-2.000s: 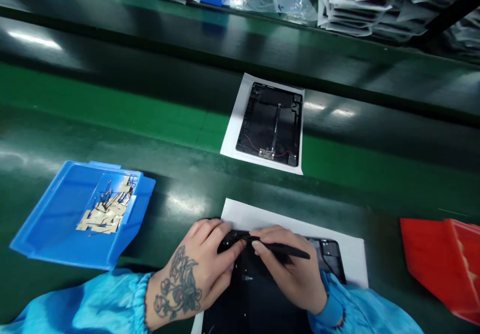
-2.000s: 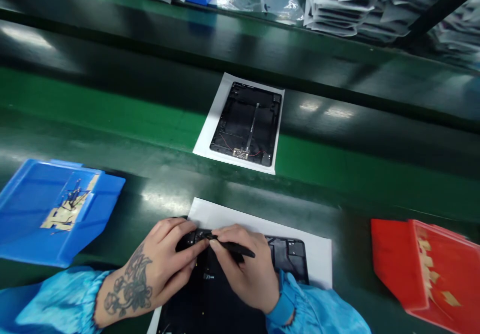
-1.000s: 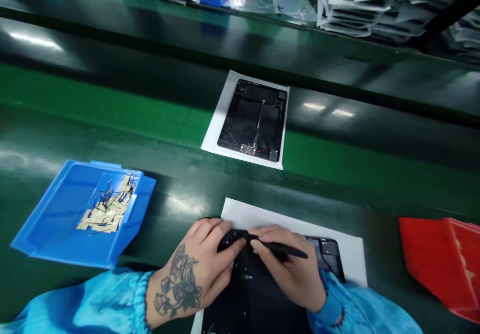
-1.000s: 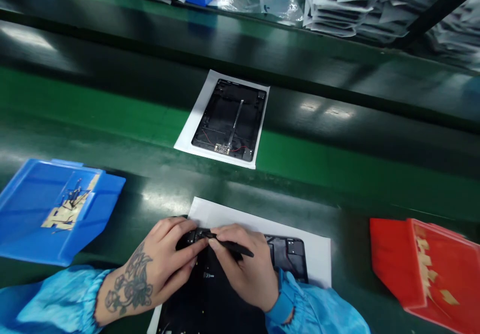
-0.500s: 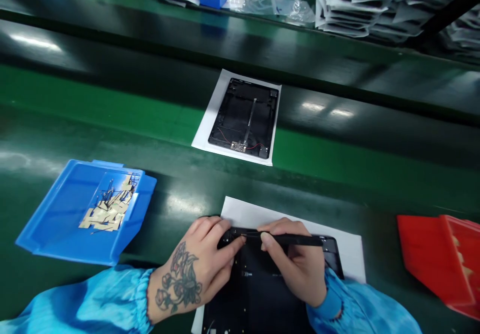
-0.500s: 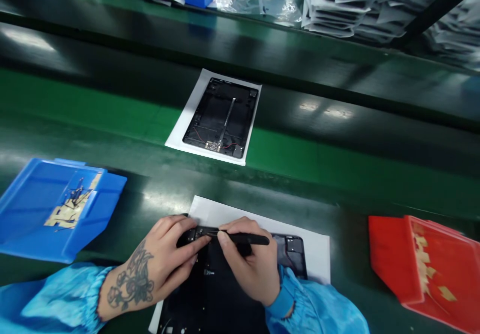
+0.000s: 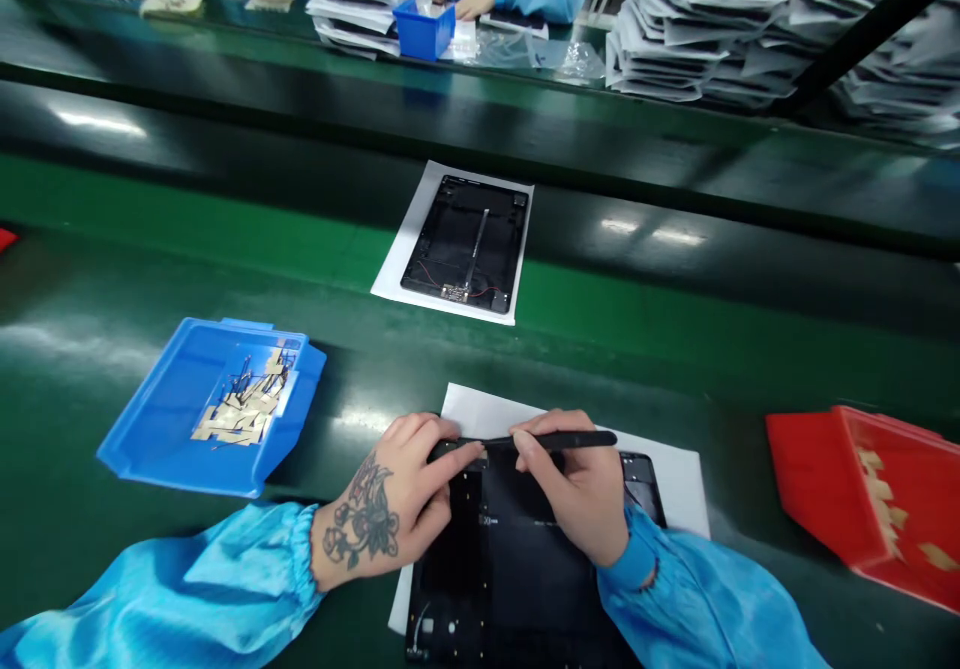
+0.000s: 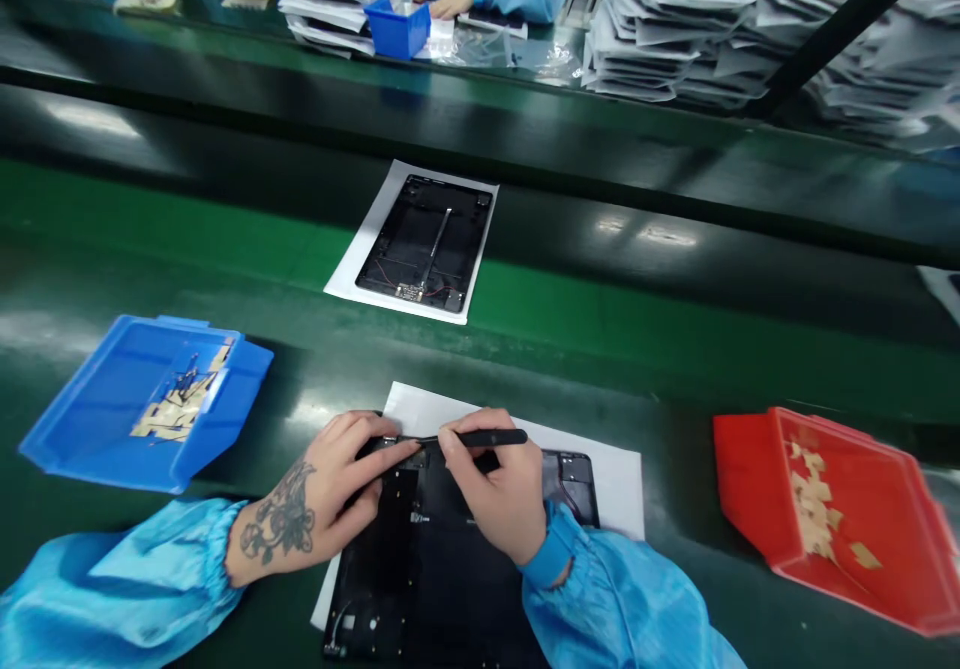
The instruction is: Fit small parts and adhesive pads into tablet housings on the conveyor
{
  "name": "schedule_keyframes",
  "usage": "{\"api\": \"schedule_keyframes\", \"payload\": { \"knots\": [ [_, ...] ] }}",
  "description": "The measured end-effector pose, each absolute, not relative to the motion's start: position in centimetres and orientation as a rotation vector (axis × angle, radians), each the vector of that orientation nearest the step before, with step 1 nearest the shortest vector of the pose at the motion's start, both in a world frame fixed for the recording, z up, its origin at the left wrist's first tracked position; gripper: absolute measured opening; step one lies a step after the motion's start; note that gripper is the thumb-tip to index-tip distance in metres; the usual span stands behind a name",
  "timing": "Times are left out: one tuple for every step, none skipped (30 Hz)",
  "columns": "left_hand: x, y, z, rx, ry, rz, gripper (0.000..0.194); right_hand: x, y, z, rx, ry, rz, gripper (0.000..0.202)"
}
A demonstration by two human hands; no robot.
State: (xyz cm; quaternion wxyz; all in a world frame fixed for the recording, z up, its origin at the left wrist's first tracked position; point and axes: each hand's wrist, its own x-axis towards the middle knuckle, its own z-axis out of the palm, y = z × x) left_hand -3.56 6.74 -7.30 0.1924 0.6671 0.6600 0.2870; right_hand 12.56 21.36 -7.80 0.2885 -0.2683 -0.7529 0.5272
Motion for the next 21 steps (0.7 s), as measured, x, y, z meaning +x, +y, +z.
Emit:
{"api": "schedule_keyframes", "payload": {
  "knots": [
    [-3.7,6.7,-7.2,1.820,1.831,0.870,0.055,12.5,21.4,-7.6,-0.743,-1.978,1.450,0.008],
    [-3.9,6.6,-7.2,1.765,1.813,0.944,0.054,12.5,21.5,-7.4,-0.771,-1.940,1.497,0.010],
    [-4.1,6.6,-7.3,1.711,1.810,1.021,0.052,12.5,21.6,-7.1,-0.797,-1.896,1.542,0.013],
    [-4.2,6.7,-7.4,1.660,1.823,1.088,0.049,12.5,21.7,-6.6,-0.815,-1.851,1.584,0.016],
    [-4.4,6.7,-7.5,1.621,1.853,1.143,0.045,12.6,21.8,-6.2,-0.822,-1.812,1.618,0.018],
    [-4.5,6.9,-7.6,1.599,1.895,1.172,0.040,12.8,21.9,-5.8,-0.821,-1.785,1.643,0.019],
    [-4.6,7.1,-7.7,1.599,1.939,1.181,0.036,13.1,22.0,-5.4,-0.819,-1.776,1.659,0.020],
    [-4.7,7.4,-7.8,1.620,1.976,1.168,0.033,13.6,22.1,-5.1,-0.816,-1.781,1.660,0.020],
    [-4.6,7.8,-7.9,1.656,2.004,1.132,0.031,14.2,22.1,-4.9,-0.814,-1.801,1.646,0.019],
    [-4.5,8.2,-7.9,1.701,2.022,1.074,0.030,14.9,22.2,-4.8,-0.817,-1.829,1.620,0.019],
    [-4.4,8.7,-7.9,1.749,2.037,0.999,0.031,15.6,22.1,-4.7,-0.819,-1.859,1.590,0.018],
    [-4.1,9.2,-7.8,1.797,2.048,0.915,0.034,16.4,22.1,-4.8,-0.817,-1.887,1.561,0.016],
    [-3.9,9.8,-7.8,1.844,2.057,0.832,0.038,17.2,22.0,-4.8,-0.809,-1.911,1.529,0.014],
    [-3.6,10.5,-7.7,1.891,2.065,0.765,0.042,17.9,22.0,-4.9,-0.795,-1.934,1.495,0.012],
    [-3.3,11.1,-7.7,1.934,2.070,0.716,0.045,18.6,21.9,-4.9,-0.775,-1.958,1.459,0.009],
    [-3.1,11.8,-7.6,1.967,2.074,0.682,0.046,19.1,21.9,-4.8,-0.750,-1.979,1.418,0.007],
    [-2.9,12.4,-7.5,1.985,2.069,0.655,0.043,19.6,21.8,-4.7,-0.720,-1.997,1.379,0.005],
    [-2.8,13.0,-7.5,1.984,2.052,0.626,0.037,20.0,21.7,-4.5,-0.695,-2.009,1.344,0.006],
    [-2.7,13.6,-7.5,1.965,2.034,0.597,0.028,20.4,21.5,-4.3,-0.668,-2.019,1.321,0.007],
    [-2.7,14.1,-7.4,1.938,2.018,0.566,0.022,20.8,21.2,-4.1,-0.648,-2.023,1.315,0.008],
    [-2.6,14.6,-7.4,1.915,2.008,0.536,0.020,21.2,20.9,-4.0,-0.625,-2.018,1.320,0.009]
  ]
}}
